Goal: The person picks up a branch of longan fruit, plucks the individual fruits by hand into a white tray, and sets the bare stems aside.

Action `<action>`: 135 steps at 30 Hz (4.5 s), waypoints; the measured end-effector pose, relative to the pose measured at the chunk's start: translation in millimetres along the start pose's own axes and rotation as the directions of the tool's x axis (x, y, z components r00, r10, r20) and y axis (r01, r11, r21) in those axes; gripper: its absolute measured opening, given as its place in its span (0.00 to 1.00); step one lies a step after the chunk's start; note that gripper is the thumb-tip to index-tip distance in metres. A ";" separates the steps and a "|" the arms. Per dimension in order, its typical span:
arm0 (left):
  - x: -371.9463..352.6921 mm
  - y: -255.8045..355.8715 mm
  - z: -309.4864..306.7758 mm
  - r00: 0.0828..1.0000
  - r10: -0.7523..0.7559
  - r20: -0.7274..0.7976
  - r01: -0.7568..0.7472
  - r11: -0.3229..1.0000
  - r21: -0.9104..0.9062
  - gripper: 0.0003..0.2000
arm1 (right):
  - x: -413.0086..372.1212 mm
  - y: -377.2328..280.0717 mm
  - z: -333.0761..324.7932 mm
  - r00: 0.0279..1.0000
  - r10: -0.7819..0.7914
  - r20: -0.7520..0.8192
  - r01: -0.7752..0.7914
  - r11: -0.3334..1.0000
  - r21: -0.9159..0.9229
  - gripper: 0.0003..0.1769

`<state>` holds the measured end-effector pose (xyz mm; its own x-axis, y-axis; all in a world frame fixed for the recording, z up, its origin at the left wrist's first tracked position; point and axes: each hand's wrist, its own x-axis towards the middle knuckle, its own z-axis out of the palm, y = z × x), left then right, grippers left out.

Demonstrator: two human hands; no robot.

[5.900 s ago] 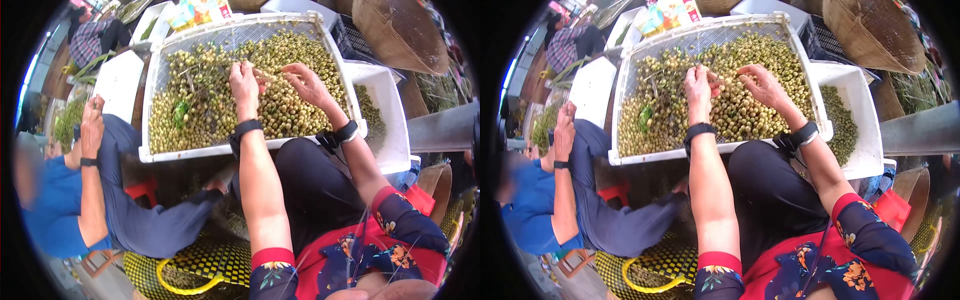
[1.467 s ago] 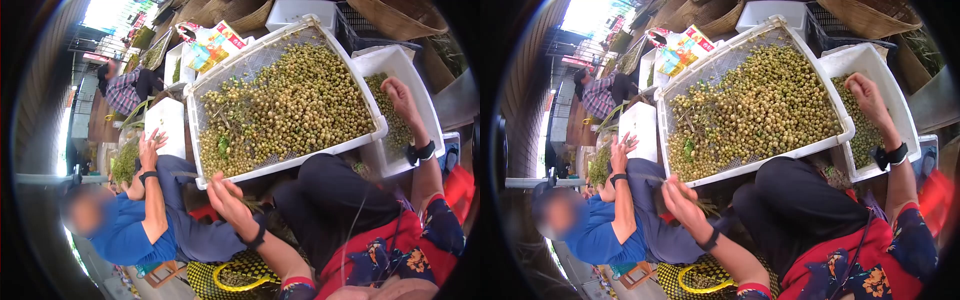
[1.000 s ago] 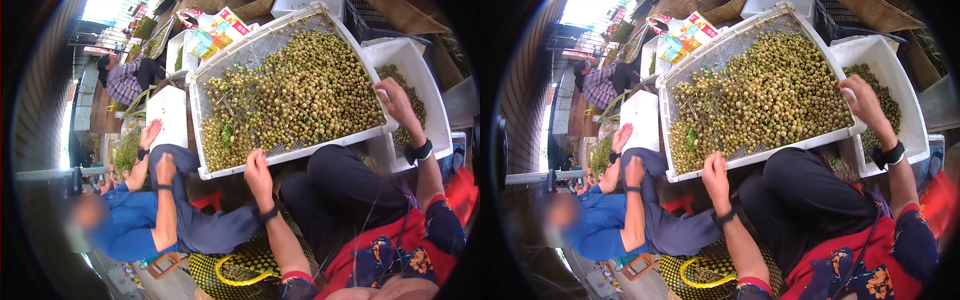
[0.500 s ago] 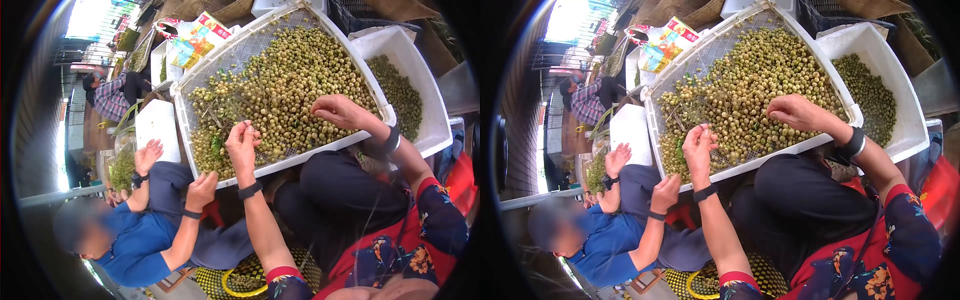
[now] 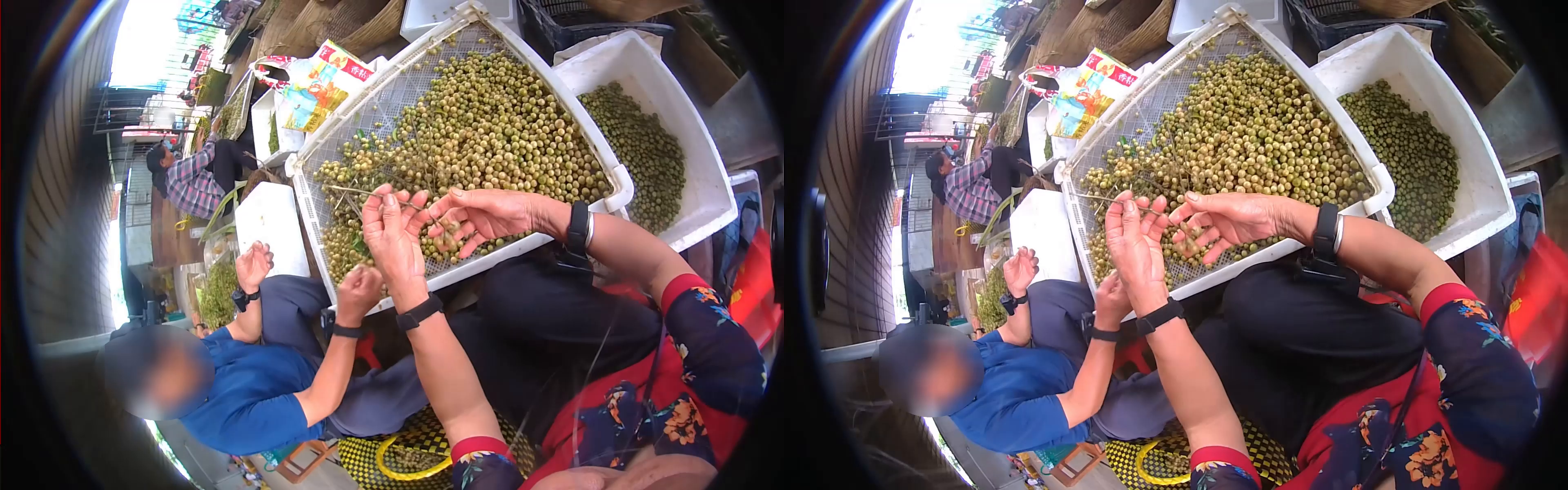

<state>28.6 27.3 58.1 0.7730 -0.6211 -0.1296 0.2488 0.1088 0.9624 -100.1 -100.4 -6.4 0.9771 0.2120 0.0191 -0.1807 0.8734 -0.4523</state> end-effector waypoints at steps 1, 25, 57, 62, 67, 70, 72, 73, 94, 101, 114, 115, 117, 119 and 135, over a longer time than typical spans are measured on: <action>2.1 -1.8 4.4 0.998 0.044 -0.034 -0.046 0.997 -0.058 0.10 | -1.6 -1.1 -1.5 1.000 -0.003 -0.001 0.003 1.000 -0.002 0.27; 9.5 -39.4 -3.3 0.978 -0.094 0.186 0.150 0.938 -0.314 0.10 | -30.2 -16.8 -51.4 0.570 -0.809 0.145 -0.118 -0.255 -0.960 0.08; -178.9 19.0 -58.8 0.890 0.035 -0.454 0.238 0.814 0.529 0.13 | -54.5 -47.1 -45.3 0.802 -0.558 -0.214 -0.071 0.266 -0.961 0.02; -245.7 -40.3 -121.3 0.981 0.018 -0.191 0.184 0.200 0.962 0.12 | -69.0 -30.5 -55.3 0.845 -0.534 0.032 -0.306 -0.531 -0.790 0.13; -58.3 -7.1 -37.8 0.981 0.012 -0.192 0.130 0.693 0.709 0.13 | -76.9 -8.3 -40.4 0.825 -0.564 -0.026 -0.239 -0.307 -0.921 0.07; 51.5 -46.6 -3.9 0.999 0.052 0.006 -0.028 0.416 0.909 0.30 | -86.1 5.4 -37.2 0.784 -0.617 -0.058 -0.243 -0.220 -0.945 0.05; 84.3 -71.7 20.7 0.999 0.037 -0.031 0.018 0.314 0.949 0.38 | -90.8 10.5 -36.9 0.791 -0.607 -0.077 -0.246 -0.200 -0.948 0.05; 92.5 -91.3 24.5 0.994 0.079 -0.071 0.049 0.244 0.968 0.36 | -94.0 14.1 -37.1 0.797 -0.596 -0.096 -0.245 -0.175 -0.954 0.05; 18.4 13.4 -8.6 0.980 -0.153 0.124 0.152 0.988 0.011 0.15 | -35.5 -34.5 -21.1 0.835 -0.522 -0.175 0.185 0.565 -0.804 0.12; 14.2 -30.4 12.5 0.993 -0.114 -0.030 0.112 0.992 -0.050 0.13 | -14.0 -24.0 27.7 0.725 -0.684 -0.083 0.062 0.184 -0.981 0.26; 20.1 -70.7 35.4 0.975 0.128 -0.181 -0.085 0.970 0.227 0.14 | 16.9 -10.3 1.9 0.586 -0.811 0.011 -0.039 -0.042 -0.998 0.07; 20.6 -70.3 37.0 0.950 0.245 -0.194 -0.169 0.924 0.343 0.14 | 19.0 -11.4 -0.4 0.595 -0.803 0.045 -0.061 -0.101 -0.993 0.06; 19.3 -69.2 32.8 0.956 0.170 -0.237 -0.071 0.924 0.377 0.15 | 18.0 -14.3 9.0 0.632 -0.768 -0.102 -0.128 0.025 -0.991 0.04; 30.5 -80.2 26.4 0.940 0.194 -0.281 -0.130 0.964 0.232 0.16 | 18.5 -12.3 3.4 0.659 -0.750 -0.063 0.003 0.086 -0.996 0.03; 19.7 -40.5 -5.8 0.992 -0.025 -0.120 -0.030 0.901 -0.433 0.11 | 18.5 -4.0 -19.3 0.967 -0.063 -0.247 0.058 0.998 -0.028 0.37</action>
<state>37.2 15.1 15.1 0.8311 -0.5258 -0.1813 0.4538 0.4525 0.7677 -79.1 -108.5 -21.4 0.9840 0.0414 -0.1731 -0.1202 0.8718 -0.4749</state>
